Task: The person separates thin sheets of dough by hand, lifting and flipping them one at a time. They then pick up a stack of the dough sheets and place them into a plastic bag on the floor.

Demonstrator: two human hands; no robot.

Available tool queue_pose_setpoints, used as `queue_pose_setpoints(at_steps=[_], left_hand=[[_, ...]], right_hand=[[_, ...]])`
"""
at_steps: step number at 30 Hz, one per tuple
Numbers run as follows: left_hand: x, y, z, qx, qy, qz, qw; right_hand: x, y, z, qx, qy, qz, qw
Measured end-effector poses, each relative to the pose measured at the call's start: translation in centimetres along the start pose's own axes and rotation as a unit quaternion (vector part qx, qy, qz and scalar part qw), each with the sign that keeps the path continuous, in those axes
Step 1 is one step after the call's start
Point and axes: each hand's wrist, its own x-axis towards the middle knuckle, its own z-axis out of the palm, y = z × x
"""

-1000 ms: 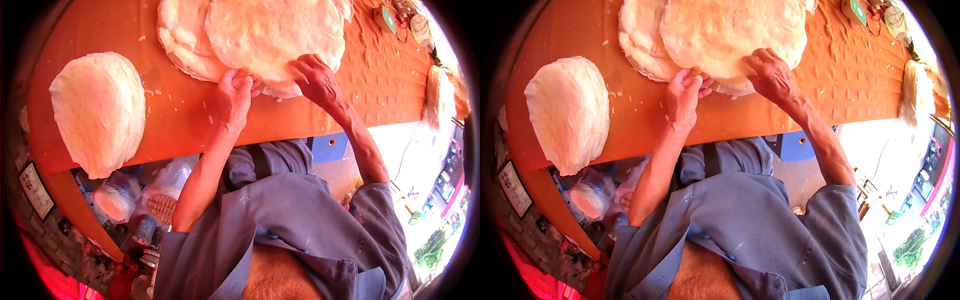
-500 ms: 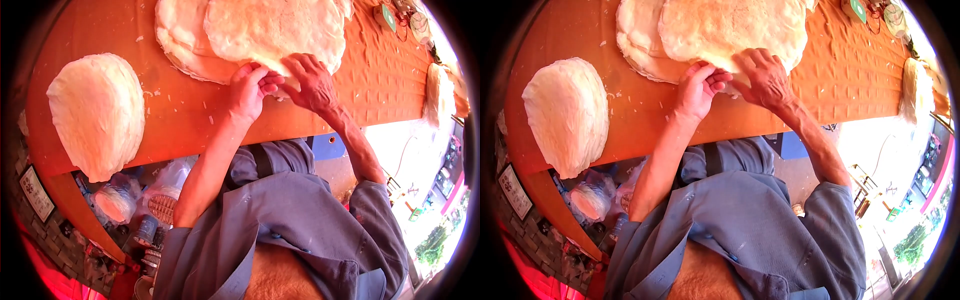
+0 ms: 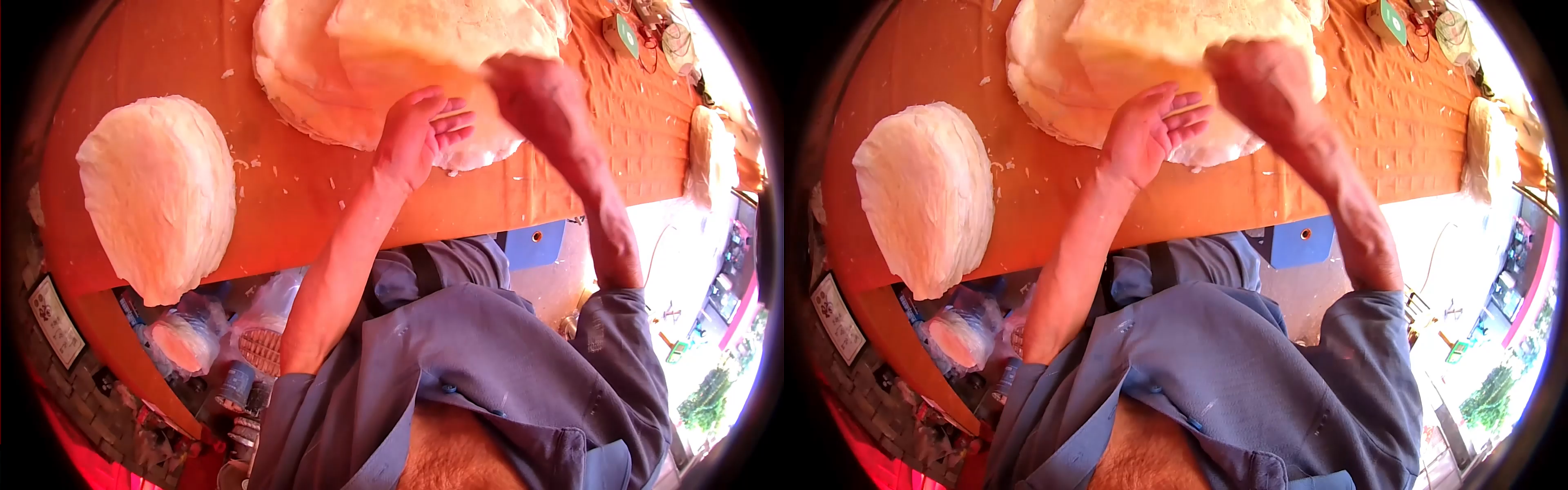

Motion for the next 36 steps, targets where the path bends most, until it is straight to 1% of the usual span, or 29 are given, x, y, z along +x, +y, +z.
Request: queue_pose_setpoints(at_steps=[1,2,3,4,5,6,7,8,10,11,13,16,18,20,22,23,25,27,29,30,31,32,35,36], left_hand=[[0.7,-0.2,-0.5,0.007,-0.007,0.006,1.0],[1.9,-0.6,-1.3,0.014,-0.014,0.011,1.0],[2.6,-0.8,-1.6,0.022,-0.02,0.019,0.999],[2.7,-0.8,-1.2,0.055,0.074,-0.005,0.996],[3.4,-1.3,-2.5,0.01,0.059,-0.006,0.998],[3.1,-1.0,-2.1,0.015,0.06,-0.011,0.998],[2.9,-0.6,-1.5,0.021,0.057,-0.012,0.998],[2.8,-0.7,-1.7,0.016,0.058,-0.016,0.998],[3.1,-0.8,-2.1,0.007,0.057,-0.018,0.998],[3.2,-0.7,-2.0,0.008,0.058,-0.018,0.998],[3.0,-0.6,-1.9,0.007,0.064,-0.021,0.998],[3.0,-0.4,-1.7,0.005,0.07,-0.03,0.997],[3.2,-0.5,-2.0,0.006,0.063,-0.025,0.998],[3.2,-0.8,-2.3,0.008,0.058,-0.02,0.998],[3.2,-0.8,-2.2,0.009,0.052,-0.012,0.999],[2.9,-0.7,-1.9,0.029,0.059,-0.009,0.998],[1.5,-0.5,-1.5,0.07,0.076,-0.003,0.995],[-0.9,-0.2,-2.4,0.124,0.11,0.012,0.986],[-3.6,0.0,-3.5,0.182,0.163,0.027,0.969],[-4.8,0.0,-4.1,0.211,0.197,0.037,0.957],[-5.7,-0.1,-4.7,0.238,0.231,0.048,0.942],[-6.2,-0.3,-5.3,0.203,0.242,0.049,0.948],[-6.2,-0.9,-5.2,0.131,0.212,0.009,0.968],[-6.0,-0.8,-4.9,0.123,0.203,0.007,0.971]], right_hand=[[-0.7,-0.6,1.7,-0.005,-0.04,-0.021,0.999],[-1.4,-1.1,2.1,0.015,-0.077,-0.002,0.997],[-1.1,-0.3,2.2,0.002,-0.049,0.015,0.999],[-0.7,1.3,2.1,-0.01,-0.022,0.034,0.999],[-0.7,3.3,1.8,-0.022,0.002,0.056,0.998],[-0.3,7.2,1.0,-0.083,-0.033,0.14,0.986],[0.9,10.5,-0.8,-0.145,-0.065,0.221,0.962],[2.1,12.8,-2.7,-0.181,-0.029,0.243,0.953],[5.7,14.1,-7.8,-0.202,0.132,0.154,0.958],[7.0,13.9,-10.1,-0.217,0.192,0.109,0.951],[8.4,12.7,-13.5,-0.236,0.27,0.043,0.933],[7.8,9.9,-17.0,-0.244,0.338,-0.023,0.908],[8.2,9.6,-18.2,-0.302,0.33,-0.004,0.895],[7.9,8.3,-17.9,-0.296,0.317,-0.01,0.901],[6.5,3.1,-16.5,-0.15,0.242,0.026,0.958],[5.7,0.5,-15.8,-0.078,0.21,0.052,0.973],[1.9,2.9,-11.6,0.059,0.084,0.121,0.987],[1.0,-0.6,-5.5,-0.033,-0.014,0.006,0.999],[-2.1,-1.1,1.8,0.038,-0.083,0.001,0.996],[-3.9,-1.0,4.9,0.055,-0.084,0.0,0.995],[-5.1,-0.9,6.6,0.072,-0.085,-0.003,0.994],[-5.5,-1.7,6.3,0.075,-0.103,0.019,0.992],[-6.4,-2.5,6.2,0.073,-0.076,0.023,0.994],[-6.6,-3.0,5.6,0.08,-0.086,0.035,0.993]])
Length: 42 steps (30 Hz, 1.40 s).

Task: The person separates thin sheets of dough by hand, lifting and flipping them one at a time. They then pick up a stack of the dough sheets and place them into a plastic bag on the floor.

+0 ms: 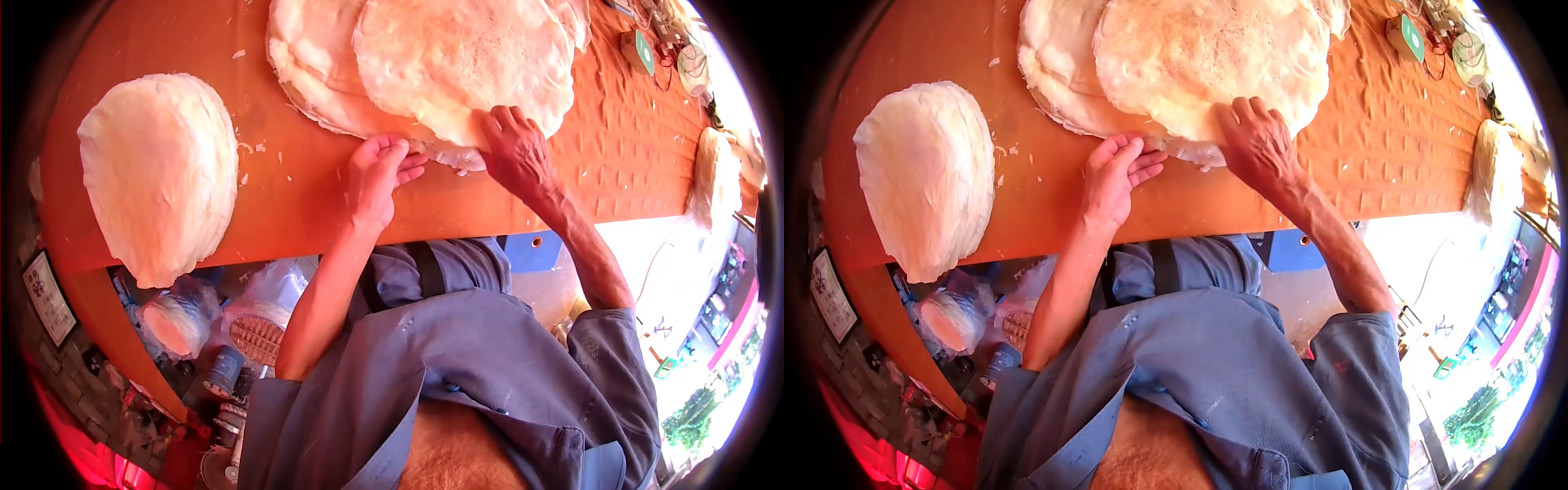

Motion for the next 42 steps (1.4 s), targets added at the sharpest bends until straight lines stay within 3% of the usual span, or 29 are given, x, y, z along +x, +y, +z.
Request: queue_pose_setpoints(at_steps=[3,6,9,12,16,19,23,27,29,30,33,37,39,40,41,42], left_hand=[[0.0,0.0,0.4,-0.04,-0.014,-0.002,0.999],[-0.4,0.0,0.6,0.124,-0.001,0.044,0.991],[-0.4,0.8,0.9,0.147,0.006,0.028,0.989],[0.5,0.9,1.5,0.045,-0.047,-0.016,0.998],[0.3,1.6,3.1,0.066,-0.064,-0.008,0.996],[2.0,1.5,2.4,-0.066,-0.164,-0.062,0.982],[2.1,2.6,3.4,-0.124,-0.171,-0.025,0.977],[1.5,3.2,2.5,-0.033,-0.087,0.004,0.996],[2.0,3.1,0.6,-0.025,-0.06,0.023,0.998],[2.0,3.2,-0.1,-0.034,-0.045,0.037,0.998],[3.1,3.4,-2.0,-0.028,0.004,0.088,0.996],[3.8,5.0,-2.4,-0.048,0.03,0.101,0.993],[4.3,5.2,-2.5,-0.069,0.023,0.1,0.992],[4.3,5.3,-2.6,-0.064,0.033,0.102,0.992],[4.2,5.5,-2.5,-0.059,0.041,0.101,0.992],[4.4,6.0,-2.4,-0.054,0.048,0.108,0.992]], right_hand=[[-1.0,-0.5,0.3,-0.017,0.06,-0.019,0.998],[-0.9,0.9,0.6,-0.009,0.05,-0.031,0.998],[-0.7,0.6,0.3,-0.007,0.055,-0.021,0.998],[-0.7,0.4,-0.2,-0.025,0.059,-0.042,0.997],[-1.5,-1.3,-0.3,0.007,0.033,-0.011,0.999],[-0.9,-0.7,0.9,-0.013,0.043,-0.018,0.999],[2.0,4.0,-1.3,-0.023,0.049,-0.026,0.998],[8.1,4.3,-14.8,-0.121,0.149,0.115,0.975],[9.2,1.0,-19.2,-0.155,0.219,0.036,0.963],[9.3,0.7,-19.1,-0.151,0.231,-0.035,0.961],[10.8,0.4,-12.5,-0.148,0.191,-0.101,0.965],[11.5,2.8,-1.8,-0.062,-0.023,-0.07,0.995],[13.1,4.2,-2.5,-0.086,-0.003,-0.082,0.993],[14.3,3.4,-5.3,-0.204,0.0,-0.053,0.978],[15.8,4.6,-7.2,-0.177,0.086,-0.132,0.971],[16.4,2.2,-10.2,-0.089,0.147,-0.015,0.985]])
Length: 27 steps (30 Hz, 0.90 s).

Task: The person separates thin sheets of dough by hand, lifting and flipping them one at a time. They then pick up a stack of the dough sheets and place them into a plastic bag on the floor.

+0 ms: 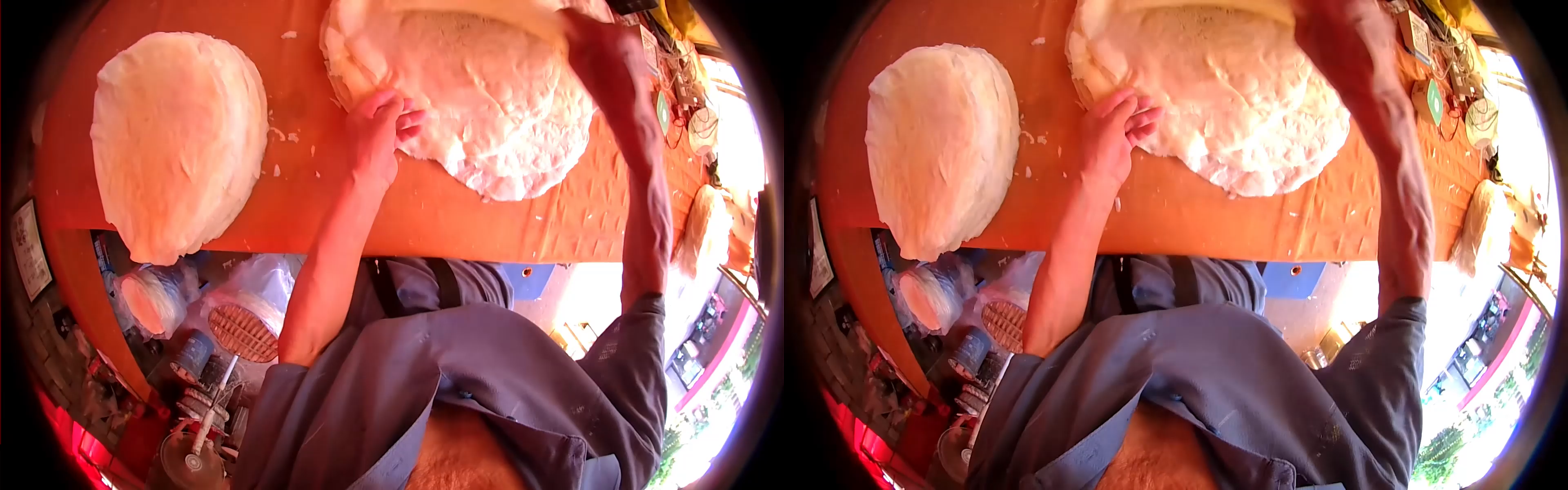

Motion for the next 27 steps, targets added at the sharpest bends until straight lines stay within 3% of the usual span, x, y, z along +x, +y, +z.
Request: queue_pose_setpoints(at_steps=[2,5,6,7,9,12,15,18,20,24,27], left_hand=[[-0.1,0.3,0.1,0.018,0.017,0.024,0.999],[0.7,0.5,0.0,-0.013,0.016,0.02,1.0],[1.0,0.8,0.0,-0.024,0.011,0.006,1.0],[1.3,0.9,-0.1,-0.035,0.007,-0.008,0.999],[1.6,0.8,-0.6,-0.056,0.006,-0.021,0.998],[1.4,0.8,-0.1,-0.036,0.026,-0.013,0.999],[0.8,1.2,1.5,0.052,0.047,0.081,0.994],[1.7,1.6,1.3,-0.028,0.081,0.032,0.996],[1.9,1.8,1.4,-0.003,0.083,0.028,0.996],[2.9,1.7,1.1,0.034,0.064,0.026,0.997],[2.8,1.1,2.0,0.103,0.112,0.073,0.986]], right_hand=[[1.4,-0.2,-1.7,-0.129,0.061,-0.095,0.985],[-0.8,-2.8,4.2,-0.03,0.023,-0.148,0.988],[-2.2,-3.8,7.1,0.028,-0.019,-0.137,0.99],[-3.5,-4.2,9.7,0.031,-0.141,-0.07,0.987],[-5.2,-4.9,11.0,0.083,-0.057,-0.083,0.991],[-5.7,-5.2,9.9,0.1,-0.075,-0.052,0.991],[-4.7,-5.1,9.4,0.114,-0.073,-0.048,0.99],[-4.8,-6.1,9.9,0.124,-0.063,-0.033,0.99],[-5.4,-6.1,11.0,0.118,-0.055,-0.048,0.99],[-3.3,-6.8,10.5,0.082,-0.152,-0.014,0.985],[-3.5,-7.8,12.0,0.124,-0.084,-0.039,0.988]])
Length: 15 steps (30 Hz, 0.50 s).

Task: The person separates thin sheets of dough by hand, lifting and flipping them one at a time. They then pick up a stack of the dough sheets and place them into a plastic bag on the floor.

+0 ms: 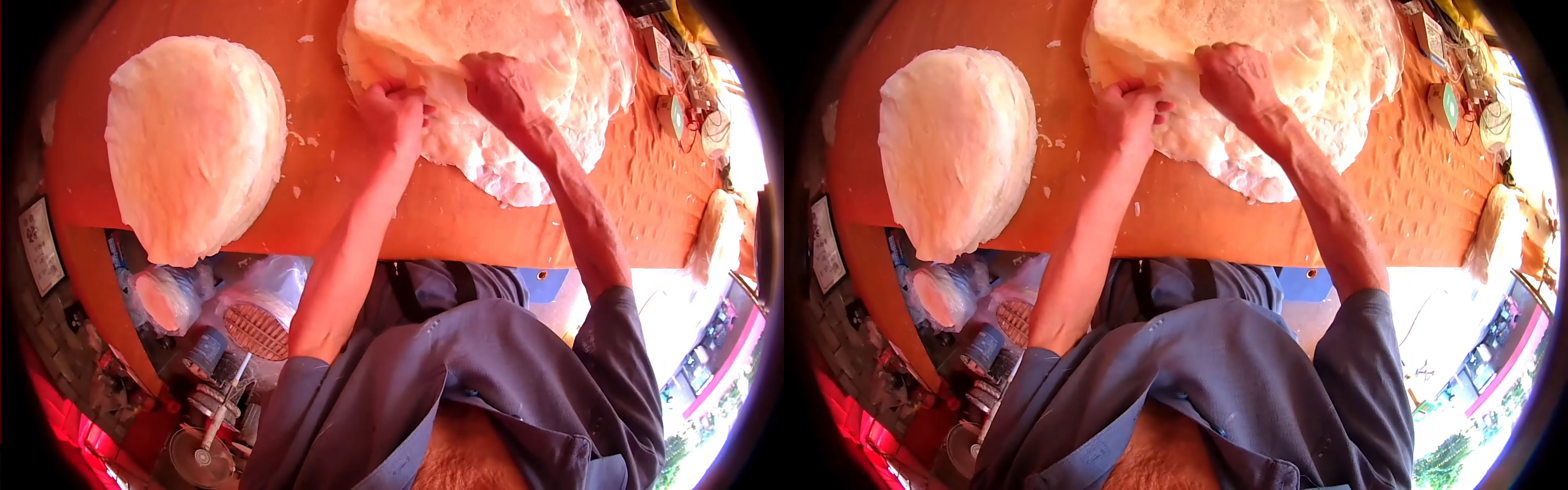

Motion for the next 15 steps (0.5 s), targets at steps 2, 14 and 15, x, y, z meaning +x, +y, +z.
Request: queue_pose_setpoints(at_steps=[2,14,15], left_hand=[[0.5,-0.7,0.1,-0.047,0.012,0.031,0.998],[0.0,2.0,0.8,-0.113,-0.073,0.053,0.99],[-0.8,2.1,0.1,-0.105,-0.076,0.032,0.991]], right_hand=[[-0.5,0.0,0.2,-0.005,-0.015,0.006,1.0],[-1.1,0.9,1.8,0.006,0.111,-0.021,0.994],[-0.2,1.4,0.4,0.001,0.102,-0.016,0.995]])
